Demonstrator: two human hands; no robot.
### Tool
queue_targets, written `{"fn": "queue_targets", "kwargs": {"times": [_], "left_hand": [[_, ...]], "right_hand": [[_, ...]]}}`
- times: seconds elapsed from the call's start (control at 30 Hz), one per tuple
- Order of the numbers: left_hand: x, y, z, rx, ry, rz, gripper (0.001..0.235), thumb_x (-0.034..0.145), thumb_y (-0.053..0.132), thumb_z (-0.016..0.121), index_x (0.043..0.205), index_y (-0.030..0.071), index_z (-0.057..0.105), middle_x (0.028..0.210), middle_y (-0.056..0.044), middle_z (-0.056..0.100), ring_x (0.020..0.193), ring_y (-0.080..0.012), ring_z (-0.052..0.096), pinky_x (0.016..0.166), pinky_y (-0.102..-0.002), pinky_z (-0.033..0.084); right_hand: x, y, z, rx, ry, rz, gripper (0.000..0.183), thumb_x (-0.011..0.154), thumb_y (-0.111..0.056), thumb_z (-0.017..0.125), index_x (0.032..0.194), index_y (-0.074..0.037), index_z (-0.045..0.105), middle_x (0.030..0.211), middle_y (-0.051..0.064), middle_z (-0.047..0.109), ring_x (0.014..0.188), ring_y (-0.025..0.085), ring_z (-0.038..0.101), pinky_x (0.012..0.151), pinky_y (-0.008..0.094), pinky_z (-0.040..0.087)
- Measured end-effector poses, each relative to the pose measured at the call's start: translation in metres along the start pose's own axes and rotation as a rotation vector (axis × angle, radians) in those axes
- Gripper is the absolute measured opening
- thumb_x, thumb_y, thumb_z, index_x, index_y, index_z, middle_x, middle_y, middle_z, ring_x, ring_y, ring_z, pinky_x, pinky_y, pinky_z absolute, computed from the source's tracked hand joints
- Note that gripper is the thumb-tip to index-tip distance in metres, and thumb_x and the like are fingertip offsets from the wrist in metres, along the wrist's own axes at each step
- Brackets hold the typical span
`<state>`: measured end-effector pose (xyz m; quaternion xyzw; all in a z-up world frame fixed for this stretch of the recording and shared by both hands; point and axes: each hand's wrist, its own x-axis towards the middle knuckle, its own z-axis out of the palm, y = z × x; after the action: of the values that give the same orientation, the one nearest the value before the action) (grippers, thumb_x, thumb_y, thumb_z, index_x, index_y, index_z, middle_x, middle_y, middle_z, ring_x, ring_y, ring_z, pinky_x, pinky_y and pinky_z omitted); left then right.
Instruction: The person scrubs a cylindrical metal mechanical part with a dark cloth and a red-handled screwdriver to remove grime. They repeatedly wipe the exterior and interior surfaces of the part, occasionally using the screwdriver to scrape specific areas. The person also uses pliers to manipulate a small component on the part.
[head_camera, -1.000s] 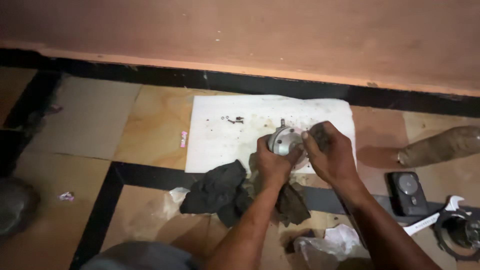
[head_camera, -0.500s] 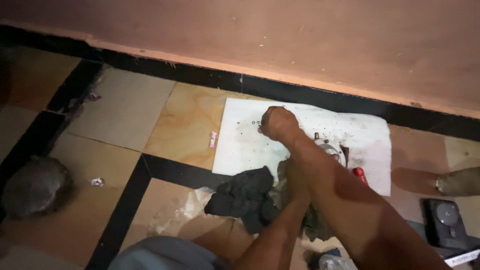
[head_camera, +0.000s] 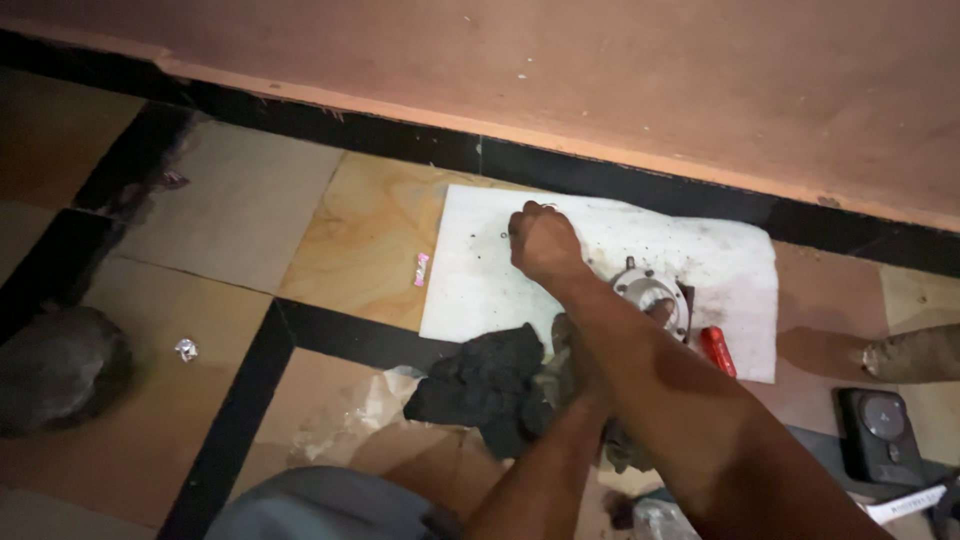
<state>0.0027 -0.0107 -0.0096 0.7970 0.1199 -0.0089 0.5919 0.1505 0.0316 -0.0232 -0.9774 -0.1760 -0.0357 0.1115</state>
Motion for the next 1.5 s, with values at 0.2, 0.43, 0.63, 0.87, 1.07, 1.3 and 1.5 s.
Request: {"fn": "queue_targets", "kwargs": {"times": [0.2, 0.43, 0.63, 0.87, 1.07, 1.3, 1.5], "left_hand": [[0.007, 0.006, -0.011, 0.130, -0.016, 0.024, 0.073, 0.078, 0.053, 0.076, 0.123, -0.001, 0.057, 0.121, -0.024, 0.062, 0.104, -0.0445, 0.066, 0.088, -0.054, 0.053], [0.004, 0.025, -0.033, 0.378, -0.012, 0.059, 0.077, 0.081, 0.057, 0.074, 0.124, -0.003, 0.055, 0.124, -0.026, 0.058, 0.107, -0.0482, 0.063, 0.090, -0.057, 0.051], [-0.011, 0.051, -0.052, 0.433, 0.141, 0.504, 0.054, 0.081, 0.033, 0.075, 0.122, 0.001, 0.062, 0.121, -0.021, 0.063, 0.111, -0.0433, 0.065, 0.090, -0.051, 0.053], [-0.024, 0.063, -0.032, -0.251, -0.202, 0.025, 0.025, 0.090, 0.021, 0.073, 0.107, 0.003, 0.073, 0.082, -0.006, 0.077, 0.068, -0.0163, 0.075, 0.060, -0.031, 0.058], [-0.010, 0.053, -0.022, -0.594, -0.224, 0.005, 0.021, 0.093, 0.017, 0.076, 0.103, -0.001, 0.075, 0.086, -0.009, 0.075, 0.069, -0.0134, 0.069, 0.058, -0.028, 0.060], [-0.005, 0.046, -0.031, -0.678, -0.354, -0.216, 0.018, 0.092, 0.016, 0.073, 0.100, 0.000, 0.073, 0.080, -0.007, 0.070, 0.064, -0.0164, 0.066, 0.054, -0.029, 0.055], [-0.003, 0.042, -0.026, -0.755, -0.375, -0.073, 0.018, 0.095, 0.017, 0.071, 0.100, -0.001, 0.073, 0.081, -0.007, 0.071, 0.067, -0.0143, 0.067, 0.057, -0.030, 0.058]], "right_hand": [[-0.057, 0.002, -0.058, 0.493, 0.312, -0.079, 0.010, 0.089, -0.007, 0.070, 0.097, -0.001, 0.072, 0.097, 0.017, 0.067, 0.093, 0.037, 0.066, 0.082, 0.044, 0.053], [-0.208, 0.068, -0.131, 1.014, 0.473, 0.474, 0.016, 0.099, -0.016, 0.070, 0.103, -0.001, 0.070, 0.095, 0.005, 0.072, 0.088, 0.013, 0.065, 0.080, 0.029, 0.054], [-0.218, 0.074, -0.127, 0.617, 0.293, 0.370, 0.016, 0.094, -0.012, 0.073, 0.102, 0.001, 0.071, 0.092, 0.011, 0.069, 0.080, 0.017, 0.065, 0.073, 0.032, 0.053], [-0.204, 0.079, -0.123, 0.993, 0.320, 0.446, 0.015, 0.096, -0.013, 0.069, 0.106, -0.001, 0.071, 0.093, 0.007, 0.076, 0.085, 0.013, 0.069, 0.075, 0.029, 0.056], [-0.200, 0.085, -0.119, 1.020, 0.291, 0.489, 0.019, 0.095, -0.014, 0.071, 0.108, -0.002, 0.074, 0.090, 0.005, 0.075, 0.080, 0.011, 0.066, 0.071, 0.027, 0.054], [-0.198, 0.083, -0.117, 1.143, 0.292, 0.489, 0.018, 0.098, -0.015, 0.070, 0.106, -0.001, 0.078, 0.080, 0.001, 0.071, 0.070, 0.007, 0.059, 0.062, 0.024, 0.050], [-0.195, 0.086, -0.128, 1.193, 0.202, 0.508, 0.022, 0.098, -0.017, 0.068, 0.113, -0.003, 0.076, 0.079, 0.001, 0.071, 0.066, 0.006, 0.057, 0.060, 0.024, 0.050]]}}
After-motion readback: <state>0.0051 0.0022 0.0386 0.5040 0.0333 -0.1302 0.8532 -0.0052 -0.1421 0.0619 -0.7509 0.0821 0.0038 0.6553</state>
